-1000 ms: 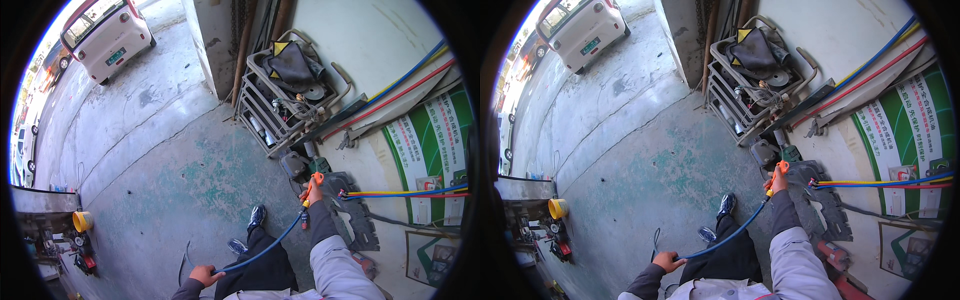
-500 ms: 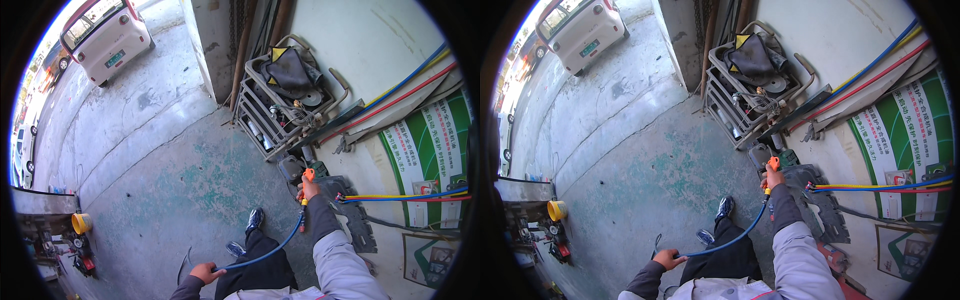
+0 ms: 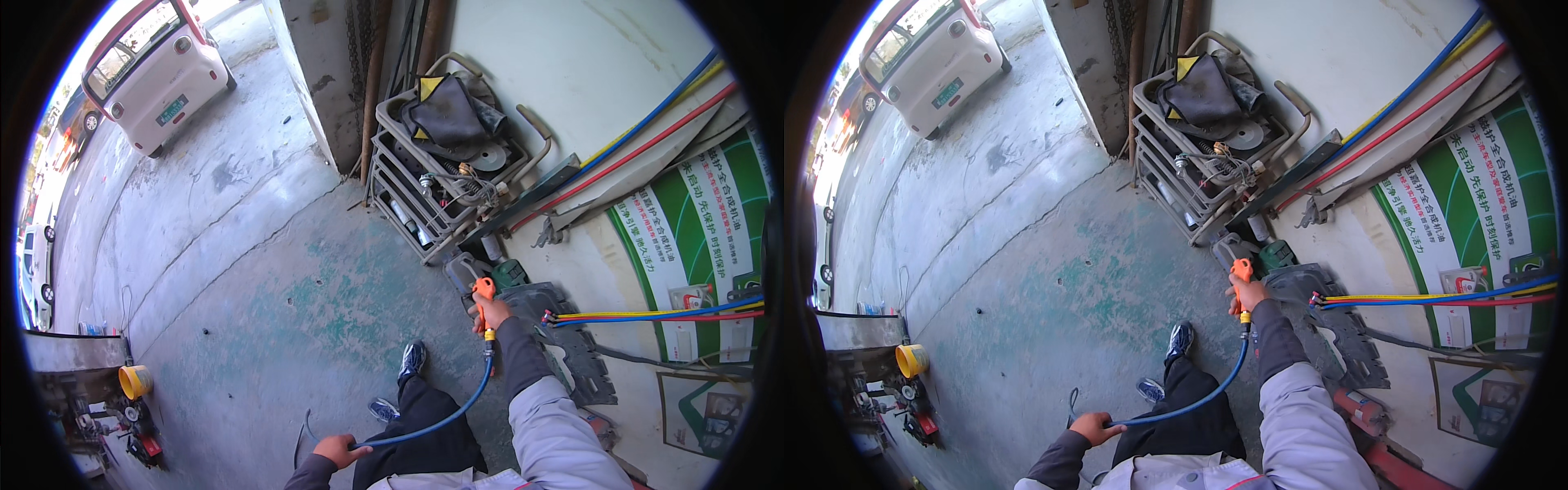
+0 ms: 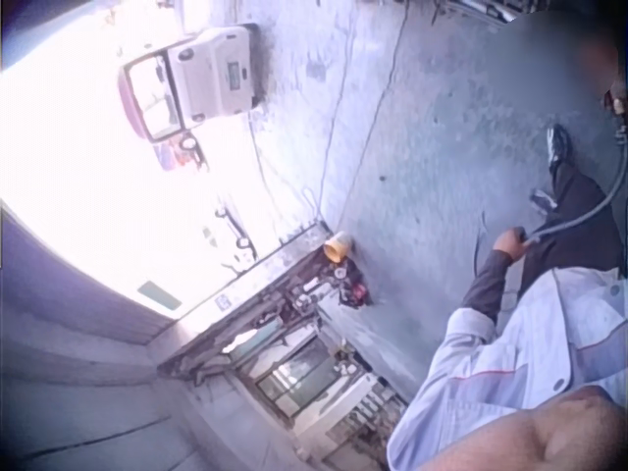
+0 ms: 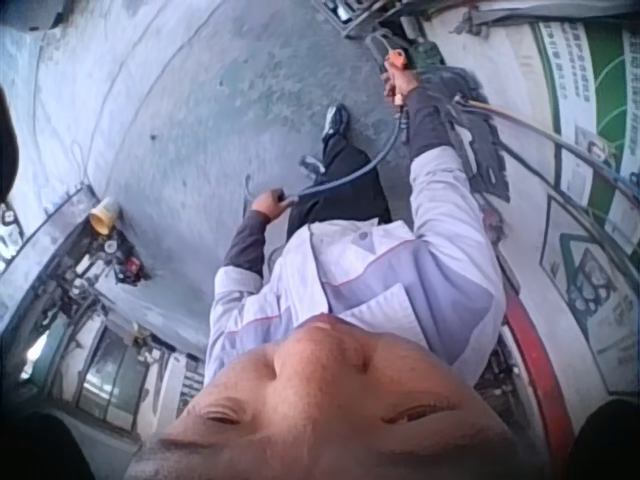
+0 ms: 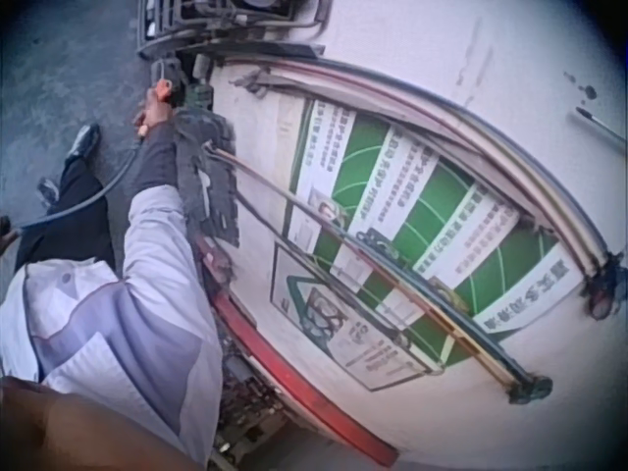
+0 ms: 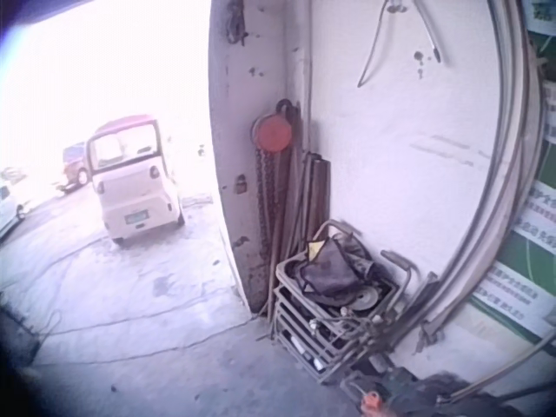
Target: The person uses a handheld air blow gun connected to a hose to blow dust and debris off a metal cart, a plastic tray, and the concrete floor of a garage. The person then coils the hose and places it on a red lift post.
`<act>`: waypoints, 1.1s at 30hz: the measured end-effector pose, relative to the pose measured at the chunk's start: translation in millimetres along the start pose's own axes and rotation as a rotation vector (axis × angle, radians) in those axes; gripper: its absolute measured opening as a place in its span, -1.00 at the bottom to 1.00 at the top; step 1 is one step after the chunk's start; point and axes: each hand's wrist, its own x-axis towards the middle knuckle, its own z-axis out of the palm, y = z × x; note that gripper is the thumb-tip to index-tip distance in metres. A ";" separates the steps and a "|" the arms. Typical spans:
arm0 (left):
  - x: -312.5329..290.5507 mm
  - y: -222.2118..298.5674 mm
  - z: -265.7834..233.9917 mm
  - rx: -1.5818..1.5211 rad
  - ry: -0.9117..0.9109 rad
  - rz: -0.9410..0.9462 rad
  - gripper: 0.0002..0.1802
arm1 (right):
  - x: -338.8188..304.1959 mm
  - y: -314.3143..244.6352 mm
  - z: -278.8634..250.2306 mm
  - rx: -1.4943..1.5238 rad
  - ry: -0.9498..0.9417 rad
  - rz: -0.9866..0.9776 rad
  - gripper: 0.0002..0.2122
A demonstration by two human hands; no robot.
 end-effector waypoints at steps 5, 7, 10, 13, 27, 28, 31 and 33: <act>0.1 0.3 0.8 0.009 0.022 0.001 -0.22 | -15.7 -0.5 -15.4 0.133 0.231 -0.134 -0.49; -1.2 1.1 0.1 -0.040 0.052 0.059 -0.24 | -30.1 -1.9 -26.7 0.039 0.083 -0.052 -0.49; -3.5 6.3 -1.6 -0.051 0.069 0.066 -0.26 | -54.9 -11.1 -39.4 0.191 0.313 -0.234 -0.50; -7.0 12.5 -6.8 -0.056 0.049 0.105 -0.27 | -86.5 -15.9 -47.5 0.112 0.159 -0.251 -0.53; -29.3 47.4 -7.9 -0.082 0.050 0.249 -0.32 | -148.8 -32.9 -74.3 -0.003 0.190 -0.306 -0.54; -31.4 51.7 -9.4 -0.085 0.057 0.252 -0.32 | -154.2 -37.2 -79.7 -0.005 0.127 -0.272 -0.54; -39.0 64.7 -14.9 -0.090 0.089 0.295 -0.34 | -168.8 -51.1 -93.3 -0.035 0.120 -0.250 -0.53; -44.7 74.3 -16.7 -0.109 0.113 0.336 -0.34 | -176.9 -62.3 -101.3 0.006 0.254 -0.348 -0.52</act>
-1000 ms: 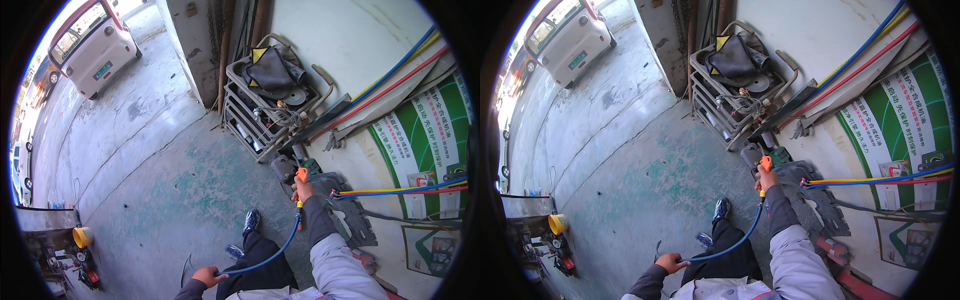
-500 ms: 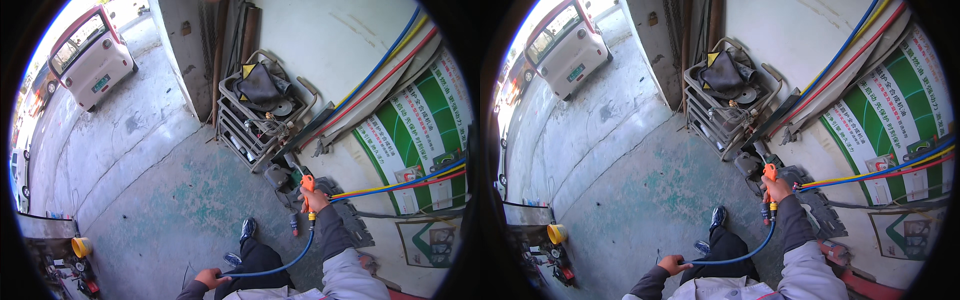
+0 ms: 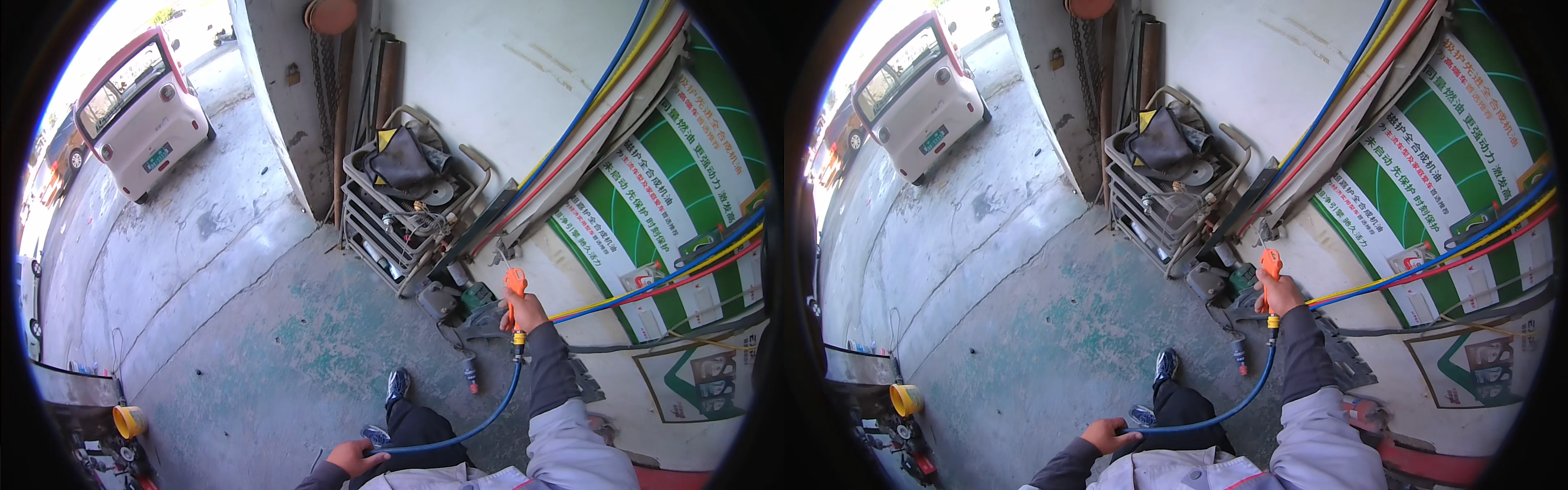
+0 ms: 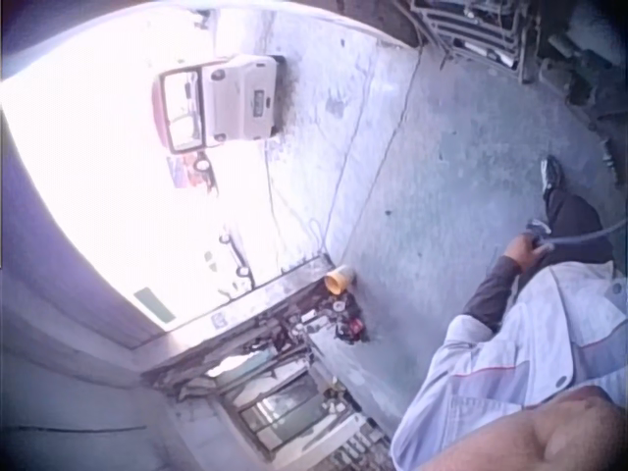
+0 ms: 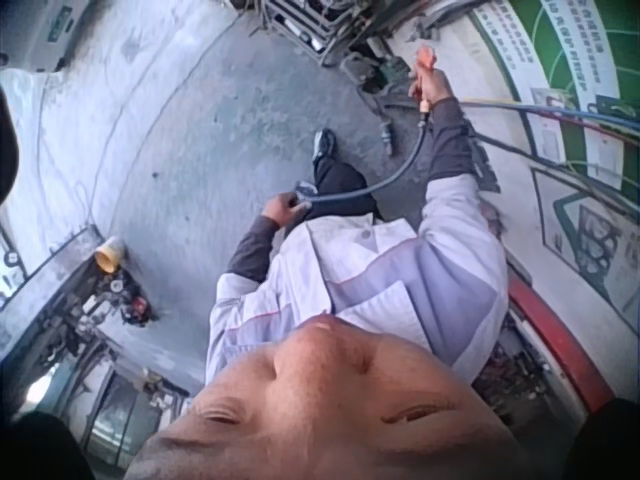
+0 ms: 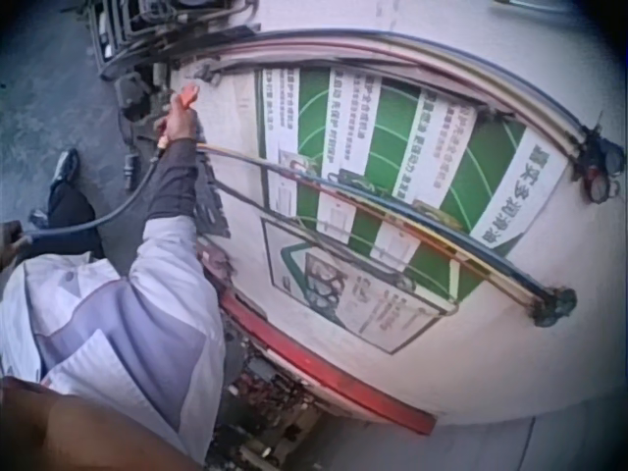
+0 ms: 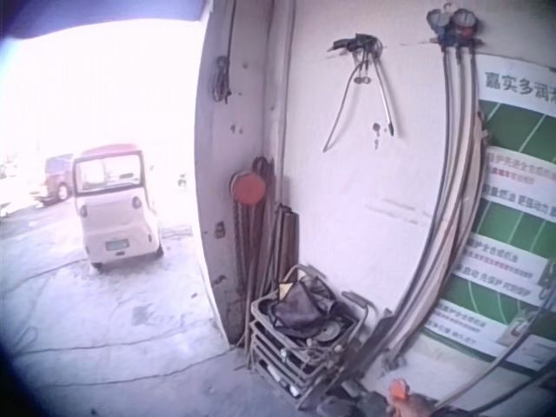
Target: The person uses a handheld air blow gun connected to a hose to blow dust and debris off a metal cart, a plastic tray, and the concrete floor of a garage. The person then coils the hose and places it on a red lift post.
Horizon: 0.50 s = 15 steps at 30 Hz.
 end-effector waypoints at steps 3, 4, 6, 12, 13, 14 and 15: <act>-1.7 13.0 -6.2 -0.043 0.032 0.056 -0.35 | -6.6 -18.1 -10.8 -0.009 -0.120 0.030 -0.50; -2.8 17.5 -6.8 -0.063 0.035 0.069 -0.35 | -8.9 -23.6 -11.5 -0.021 -0.106 0.024 -0.49; -6.5 25.1 -7.6 -0.095 0.049 0.093 -0.38 | -16.0 -34.4 -14.9 -0.006 -0.105 -0.026 -0.43; -20.4 37.0 -21.2 -0.347 0.181 0.129 -0.56 | -13.5 -72.6 -14.8 0.099 -0.148 -0.144 -0.44; -22.3 37.2 -26.4 -0.354 0.196 0.107 -0.58 | -8.1 -80.4 -15.1 0.135 -0.131 -0.185 -0.46; -23.9 37.5 -31.1 -0.344 0.215 0.085 -0.60 | -1.8 -88.0 -14.6 0.147 -0.114 -0.195 -0.47; -26.1 40.1 -30.7 -0.445 0.307 0.173 -0.62 | 4.7 -94.9 -13.1 0.156 -0.101 -0.204 -0.47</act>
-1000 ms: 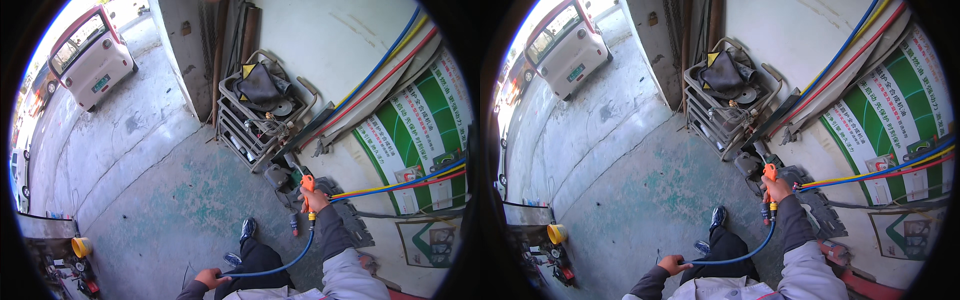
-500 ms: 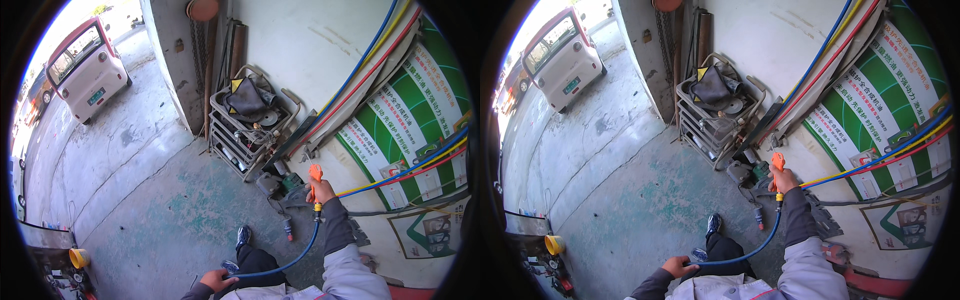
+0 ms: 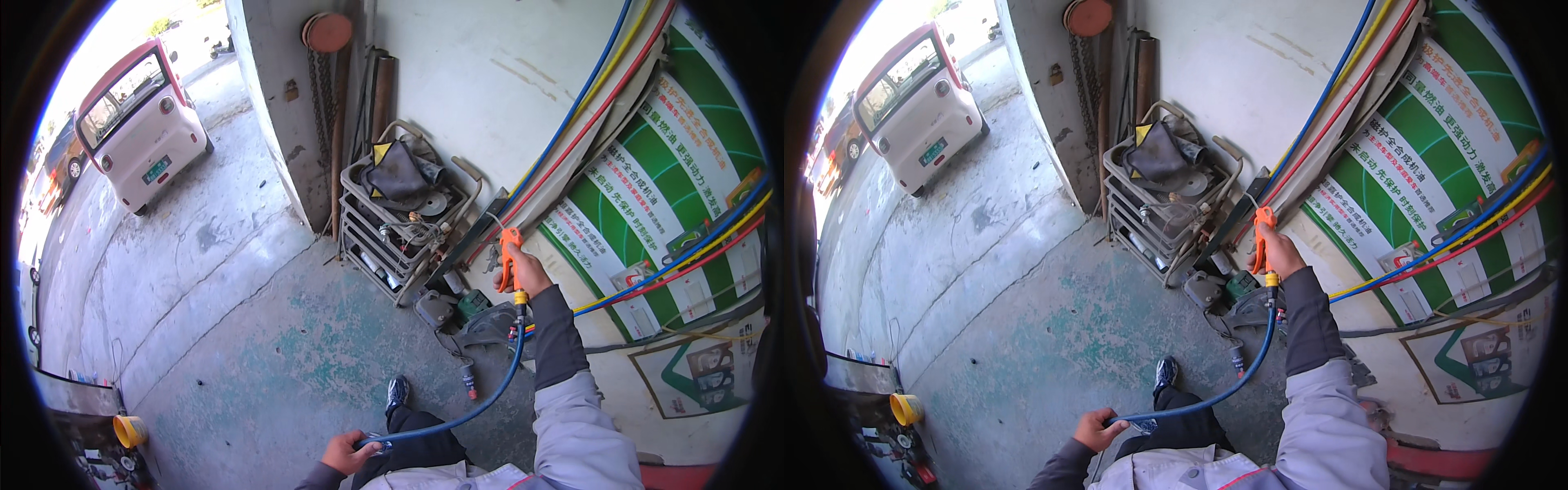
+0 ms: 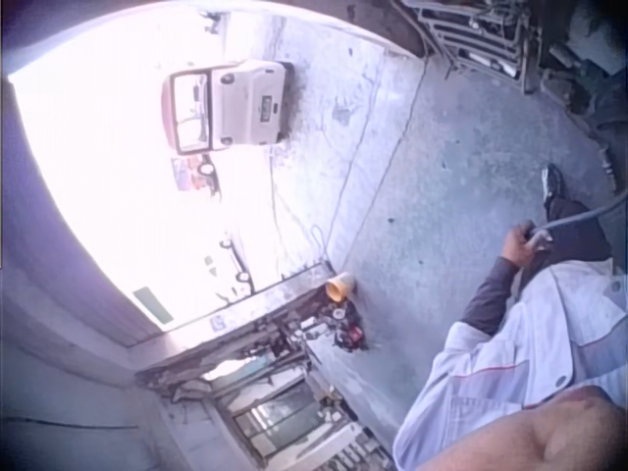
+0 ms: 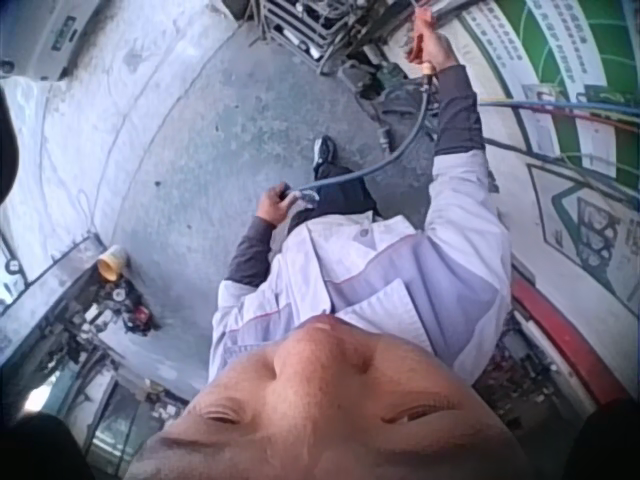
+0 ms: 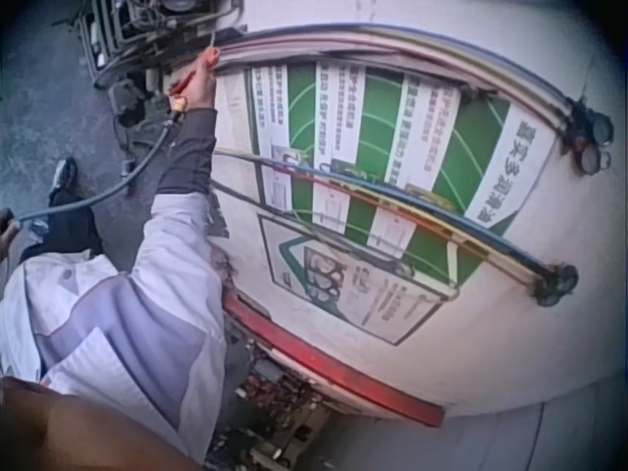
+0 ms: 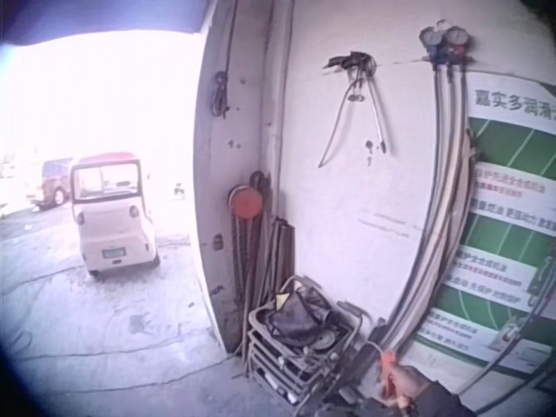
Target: The person uses a handheld air blow gun connected to a hose to blow dust and debris off a metal cart, a plastic tray, and the concrete floor of a garage. The person then coils the hose and places it on a red lift post.
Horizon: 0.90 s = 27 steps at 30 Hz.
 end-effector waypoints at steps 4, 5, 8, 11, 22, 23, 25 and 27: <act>3.3 7.5 -9.6 0.095 0.010 -0.027 -0.61 | 23.8 -18.2 4.8 0.006 -0.046 0.000 -0.47; 3.0 9.1 -9.4 0.081 0.024 -0.005 -0.61 | 27.8 -22.1 6.7 -0.026 -0.046 0.021 -0.48; 2.3 13.8 -8.9 0.057 0.049 0.017 -0.61 | 37.1 -32.1 14.0 -0.020 -0.037 0.019 -0.47; 3.1 17.5 -10.8 0.087 0.070 0.044 -0.62 | 45.4 -41.1 18.0 -0.009 -0.042 0.032 -0.48; 19.9 25.4 -13.2 0.052 0.109 0.008 -0.57 | 87.8 -45.4 17.5 0.004 -0.024 0.097 -0.48; 22.5 27.0 -12.7 0.045 0.106 0.008 -0.57 | 91.9 -45.4 17.3 0.011 -0.016 0.104 -0.48; 27.0 30.5 -12.8 0.043 0.100 0.007 -0.57 | 99.5 -44.5 17.5 0.028 -0.022 0.112 -0.48; 32.5 34.3 -14.1 0.067 0.087 -0.014 -0.57 | 109.0 -45.5 18.1 0.010 -0.045 0.145 -0.49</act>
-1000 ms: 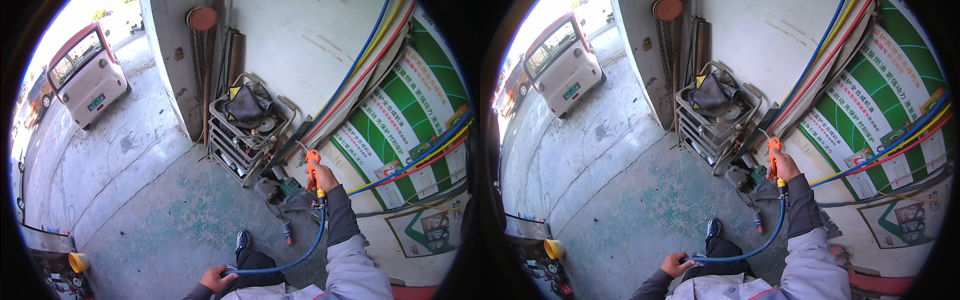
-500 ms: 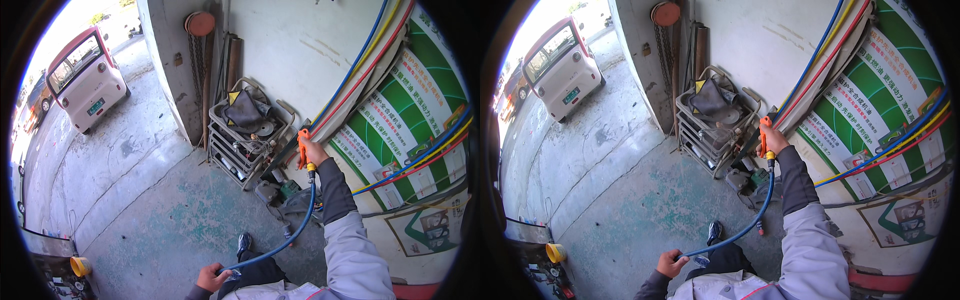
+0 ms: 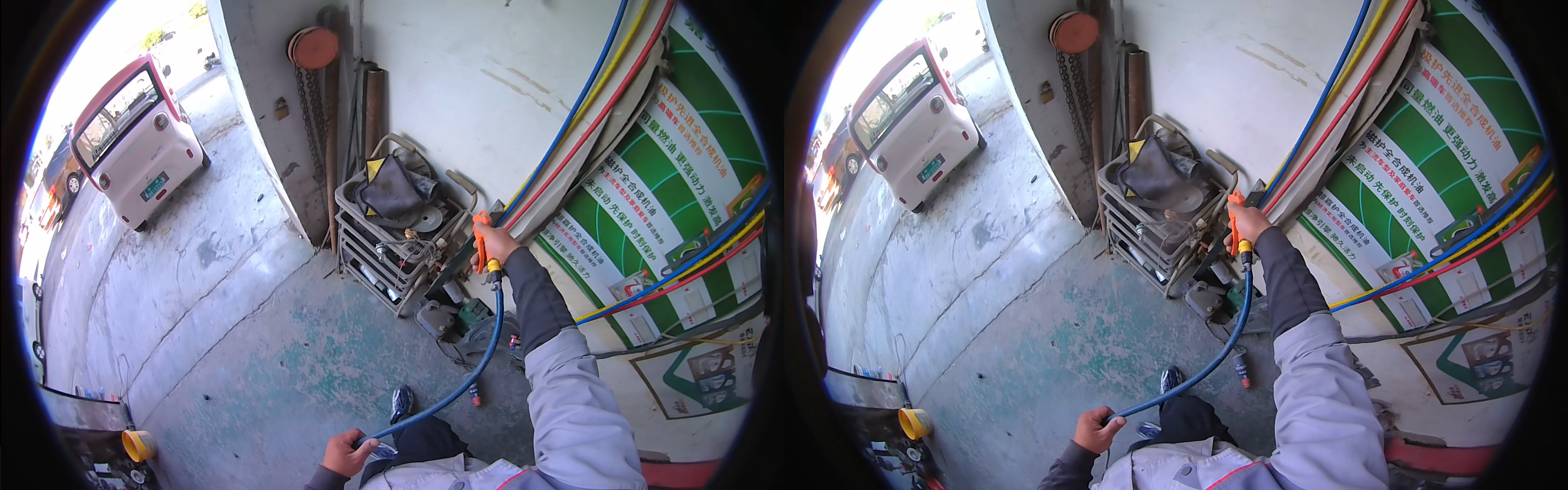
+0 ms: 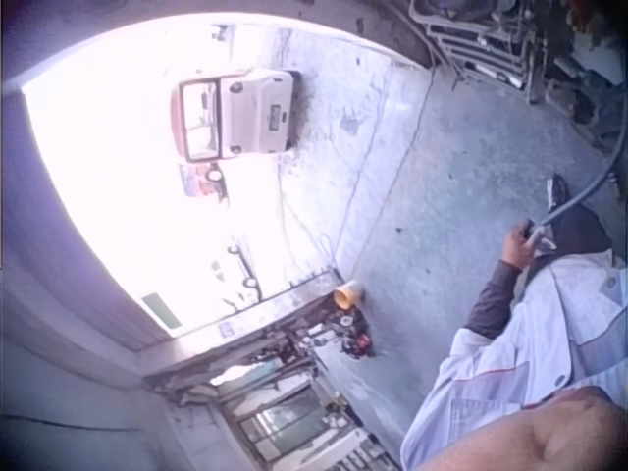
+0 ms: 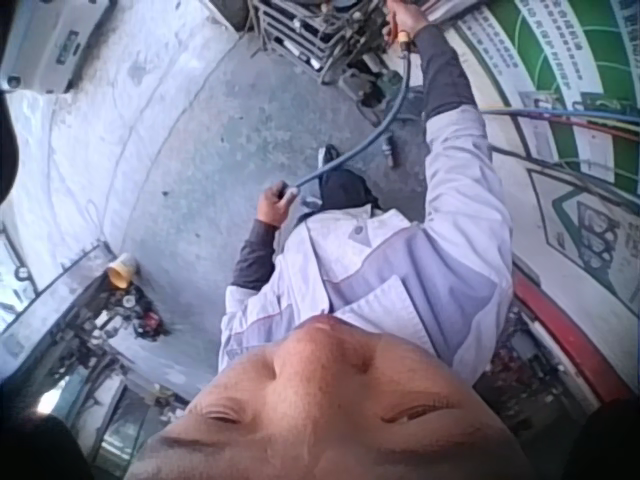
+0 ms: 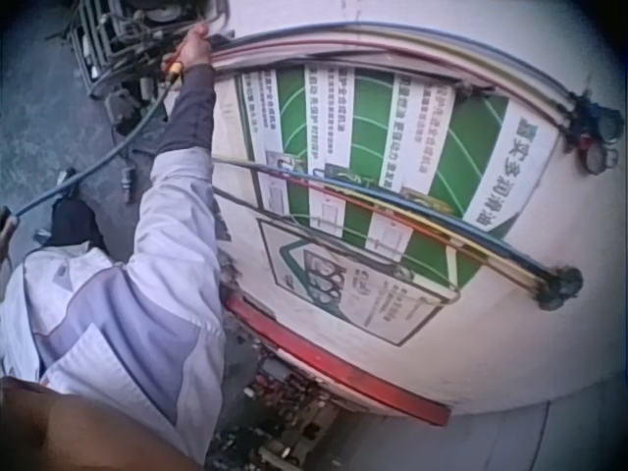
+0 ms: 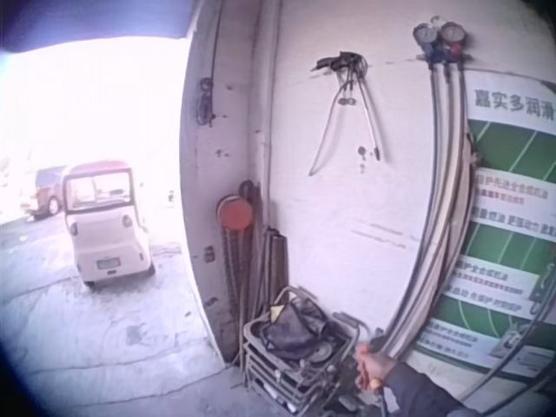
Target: The person uses a handheld air blow gun connected to a hose to blow dust and debris off a metal cart, a plastic tray, and the concrete floor of a garage. The person then coils the hose and places it on a red lift post.
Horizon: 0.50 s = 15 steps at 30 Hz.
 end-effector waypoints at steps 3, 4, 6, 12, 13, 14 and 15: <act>6.7 5.8 -0.9 0.011 0.026 0.008 -0.58 | 13.8 -1.5 1.0 -0.028 0.005 0.049 -0.48; 8.7 7.6 -1.0 0.002 0.028 0.020 -0.58 | 17.9 -0.8 1.2 -0.010 -0.012 0.015 -0.47; 13.0 11.1 -1.2 0.003 0.029 0.016 -0.59 | 25.6 0.7 -0.5 -0.003 -0.022 -0.033 -0.47; 21.8 21.5 -6.0 0.028 0.052 0.013 -0.58 | 40.3 10.4 2.0 -0.020 -0.068 0.021 -0.48; 22.6 23.3 -6.6 0.018 0.059 0.035 -0.58 | 40.9 11.3 3.2 -0.048 -0.068 0.069 -0.49; 23.3 24.9 -7.4 0.026 0.069 0.044 -0.58 | 40.6 11.7 3.3 -0.025 -0.092 0.056 -0.49; 24.3 26.6 -8.2 0.045 0.080 0.043 -0.58 | 40.4 11.8 4.4 -0.016 -0.101 0.066 -0.49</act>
